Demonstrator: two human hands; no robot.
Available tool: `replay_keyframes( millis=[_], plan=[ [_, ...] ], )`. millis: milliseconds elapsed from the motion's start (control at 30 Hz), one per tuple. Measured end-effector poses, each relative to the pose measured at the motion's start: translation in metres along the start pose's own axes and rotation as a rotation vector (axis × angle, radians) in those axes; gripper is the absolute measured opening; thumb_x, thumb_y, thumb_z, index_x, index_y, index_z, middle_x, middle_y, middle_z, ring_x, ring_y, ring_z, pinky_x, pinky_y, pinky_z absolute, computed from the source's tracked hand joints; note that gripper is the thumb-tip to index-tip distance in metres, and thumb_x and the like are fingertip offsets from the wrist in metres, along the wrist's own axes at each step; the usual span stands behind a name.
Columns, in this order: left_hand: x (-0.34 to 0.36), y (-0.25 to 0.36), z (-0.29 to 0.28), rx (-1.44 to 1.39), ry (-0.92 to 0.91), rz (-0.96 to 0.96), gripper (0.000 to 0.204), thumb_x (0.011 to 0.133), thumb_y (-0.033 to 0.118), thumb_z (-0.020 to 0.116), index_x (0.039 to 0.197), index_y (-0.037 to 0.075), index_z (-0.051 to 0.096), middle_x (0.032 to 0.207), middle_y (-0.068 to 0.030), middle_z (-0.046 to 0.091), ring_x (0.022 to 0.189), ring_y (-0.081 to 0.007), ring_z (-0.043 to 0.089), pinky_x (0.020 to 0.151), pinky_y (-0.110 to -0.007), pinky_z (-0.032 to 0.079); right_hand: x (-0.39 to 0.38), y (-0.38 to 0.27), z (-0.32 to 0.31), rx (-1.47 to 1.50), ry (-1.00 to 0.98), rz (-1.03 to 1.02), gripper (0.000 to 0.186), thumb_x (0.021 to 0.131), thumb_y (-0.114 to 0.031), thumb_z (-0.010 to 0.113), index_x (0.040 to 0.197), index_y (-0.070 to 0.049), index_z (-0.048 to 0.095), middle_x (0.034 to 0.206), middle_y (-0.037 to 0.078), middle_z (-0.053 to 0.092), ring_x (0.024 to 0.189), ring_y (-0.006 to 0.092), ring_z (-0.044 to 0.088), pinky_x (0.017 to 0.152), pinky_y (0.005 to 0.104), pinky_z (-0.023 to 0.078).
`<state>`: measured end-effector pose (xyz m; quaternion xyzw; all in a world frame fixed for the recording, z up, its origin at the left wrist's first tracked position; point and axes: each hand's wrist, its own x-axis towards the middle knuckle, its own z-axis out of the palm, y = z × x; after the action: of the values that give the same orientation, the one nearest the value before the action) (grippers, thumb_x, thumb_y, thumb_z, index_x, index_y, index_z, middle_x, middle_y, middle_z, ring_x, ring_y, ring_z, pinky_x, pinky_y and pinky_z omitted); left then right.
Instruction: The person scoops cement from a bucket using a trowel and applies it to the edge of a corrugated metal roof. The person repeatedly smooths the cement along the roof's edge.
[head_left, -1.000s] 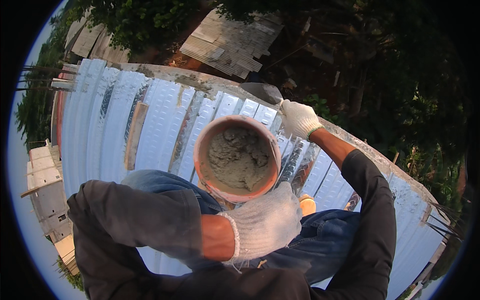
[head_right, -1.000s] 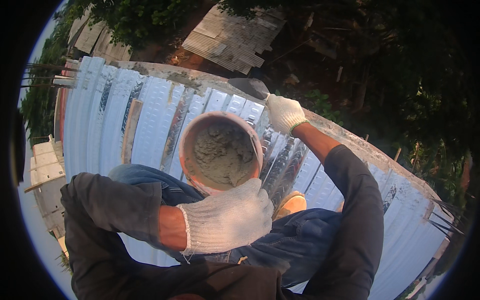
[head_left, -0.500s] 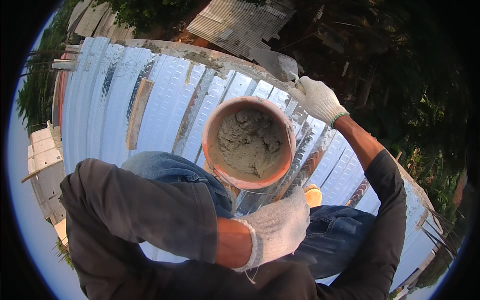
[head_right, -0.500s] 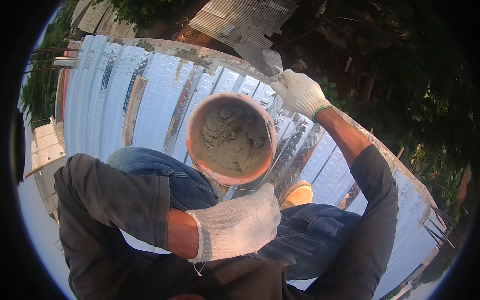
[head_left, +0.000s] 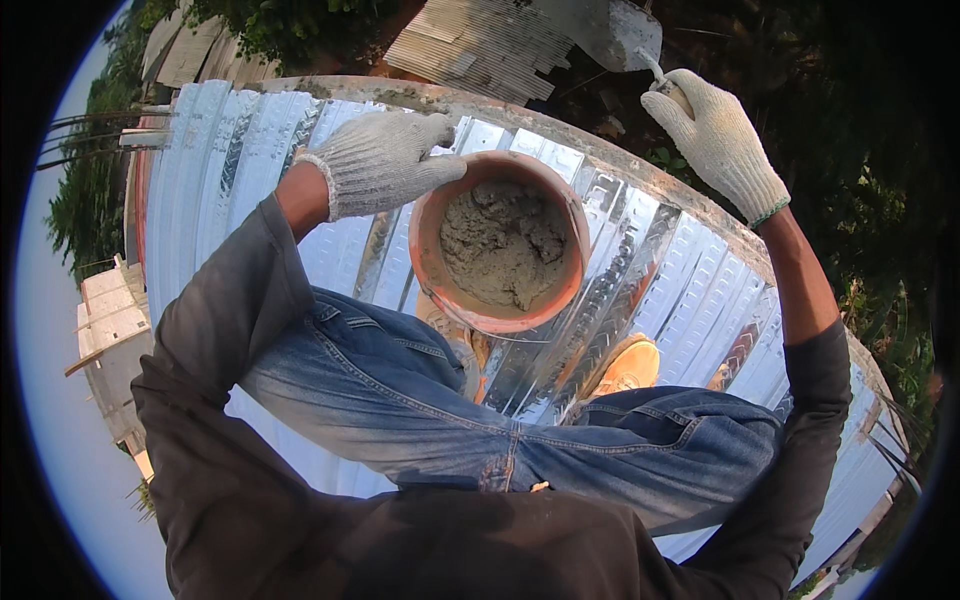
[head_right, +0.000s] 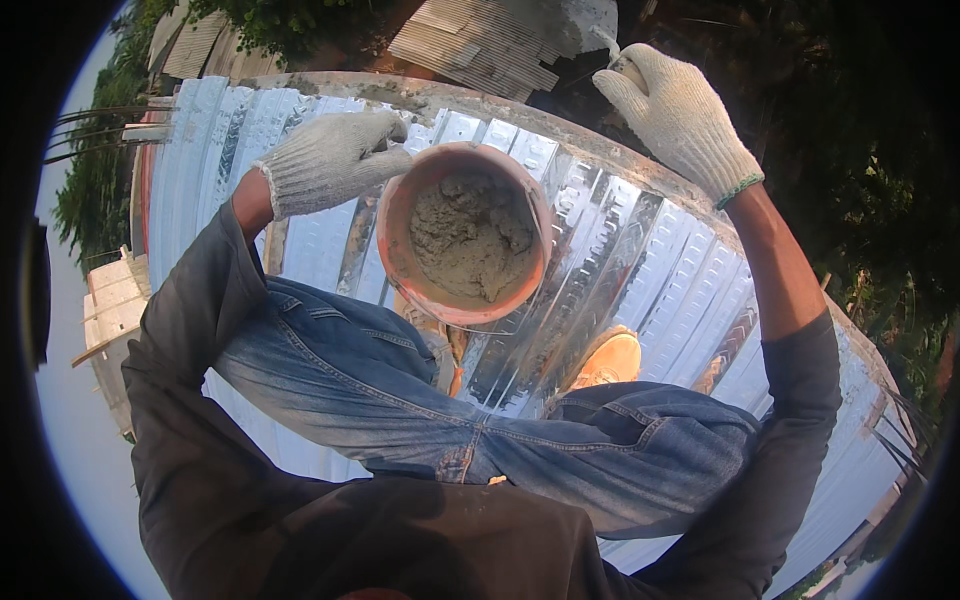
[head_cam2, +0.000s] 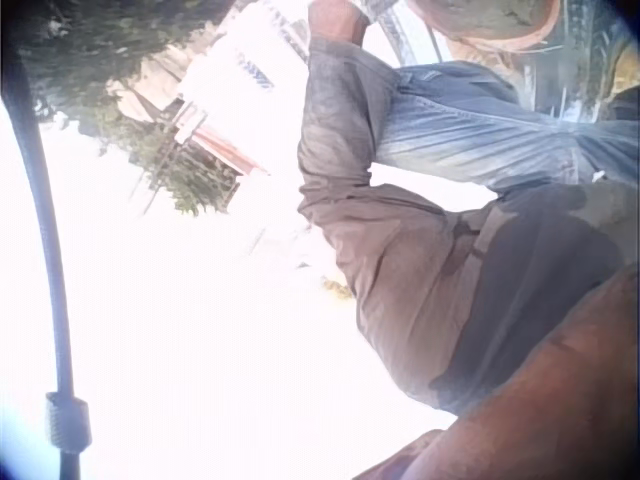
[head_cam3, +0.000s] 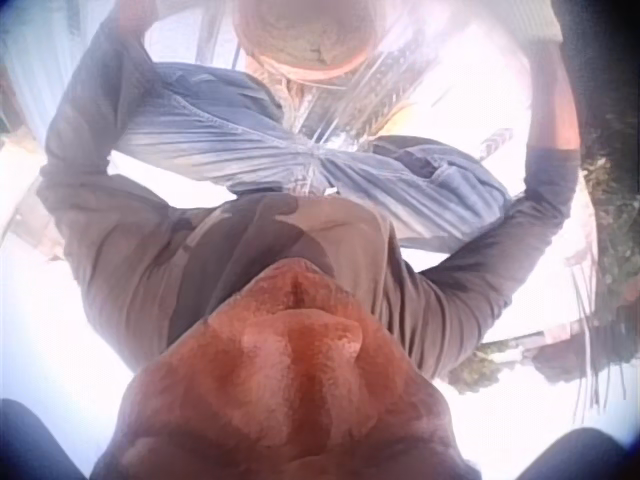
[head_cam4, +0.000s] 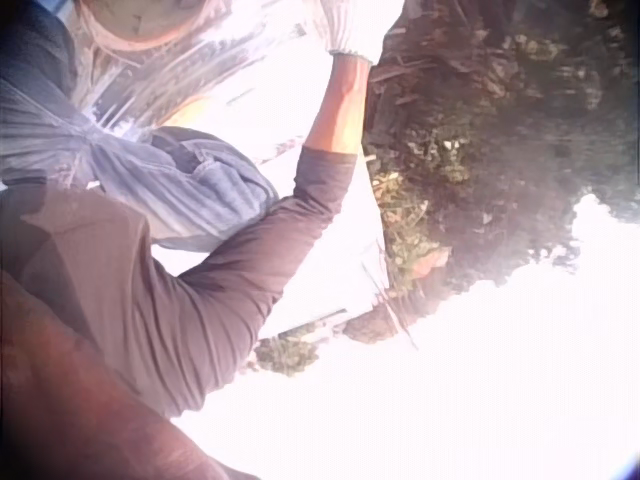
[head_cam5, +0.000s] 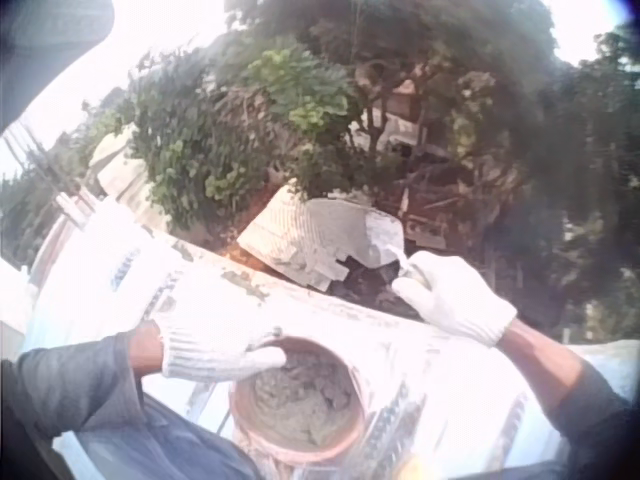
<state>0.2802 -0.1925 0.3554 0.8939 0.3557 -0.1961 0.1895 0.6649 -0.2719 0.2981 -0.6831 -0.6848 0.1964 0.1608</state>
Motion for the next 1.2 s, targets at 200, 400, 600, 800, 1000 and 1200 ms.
replay_keyframes(
  millis=[200,400,600,800,1000,1200],
  plan=[
    [-0.035,-0.105,0.111,-0.554,-0.336,-0.585,0.085,0.112,0.082,0.048,0.135,0.004,0.075,0.099,-0.0096,0.078,0.093,-0.0195,0.076,0.084,-0.034,0.062,-0.024,0.013,-0.009,-0.034,0.080,-0.138,0.036,0.113,-0.040,0.075,0.119,-0.004,0.074,0.087,0.016,0.073,0.071,0.0258,0.065,0.073,0.0401,0.055],
    [-0.084,-0.005,0.235,-1.427,-0.037,-0.646,0.074,0.111,0.070,0.067,0.137,0.001,0.072,0.109,-0.0092,0.081,0.088,-0.0171,0.081,0.083,-0.034,0.068,-0.063,-0.010,-0.015,-0.213,-0.042,-0.261,0.030,0.107,-0.034,0.081,0.110,-0.006,0.074,0.091,0.015,0.072,0.073,0.0318,0.068,0.074,0.0426,0.058],
    [-0.078,0.009,0.204,-1.306,0.121,-0.671,0.057,0.114,0.053,0.072,0.141,0.003,0.071,0.114,-0.0077,0.080,0.099,-0.0168,0.081,0.088,-0.040,0.070,-0.061,-0.035,0.032,-0.269,0.019,-0.623,0.032,0.102,-0.023,0.084,0.131,-0.013,0.078,0.107,0.010,0.081,0.097,0.0313,0.082,0.087,0.0434,0.068],
    [-0.027,0.031,0.127,-1.015,0.215,-0.432,0.044,0.112,0.045,0.075,0.118,0.002,0.077,0.089,-0.0015,0.074,0.077,-0.0075,0.069,0.070,-0.031,0.059,-0.047,-0.089,0.033,-0.740,-0.035,-0.476,0.034,0.088,-0.022,0.091,0.116,-0.003,0.085,0.098,0.011,0.083,0.080,0.0256,0.082,0.077,0.0389,0.067],
    [0.006,0.031,0.099,-0.814,0.141,-0.347,0.047,0.110,0.047,0.079,0.120,0.001,0.079,0.090,-0.0015,0.074,0.078,-0.0075,0.070,0.069,-0.029,0.059,-0.103,-0.084,0.070,-0.787,0.187,-0.726,0.017,0.079,-0.014,0.084,0.095,-0.006,0.082,0.078,0.007,0.075,0.071,0.0221,0.077,0.066,0.0363,0.057],
    [-0.001,0.034,0.108,-0.923,0.056,-0.356,0.049,0.109,0.047,0.080,0.127,0.002,0.080,0.094,-0.0001,0.075,0.081,-0.0080,0.070,0.070,-0.029,0.059,-0.143,-0.063,0.064,-0.593,-0.218,-0.582,0.020,0.084,-0.010,0.081,0.102,-0.001,0.079,0.082,0.014,0.076,0.074,0.0271,0.078,0.065,0.0432,0.061]
  ],
)
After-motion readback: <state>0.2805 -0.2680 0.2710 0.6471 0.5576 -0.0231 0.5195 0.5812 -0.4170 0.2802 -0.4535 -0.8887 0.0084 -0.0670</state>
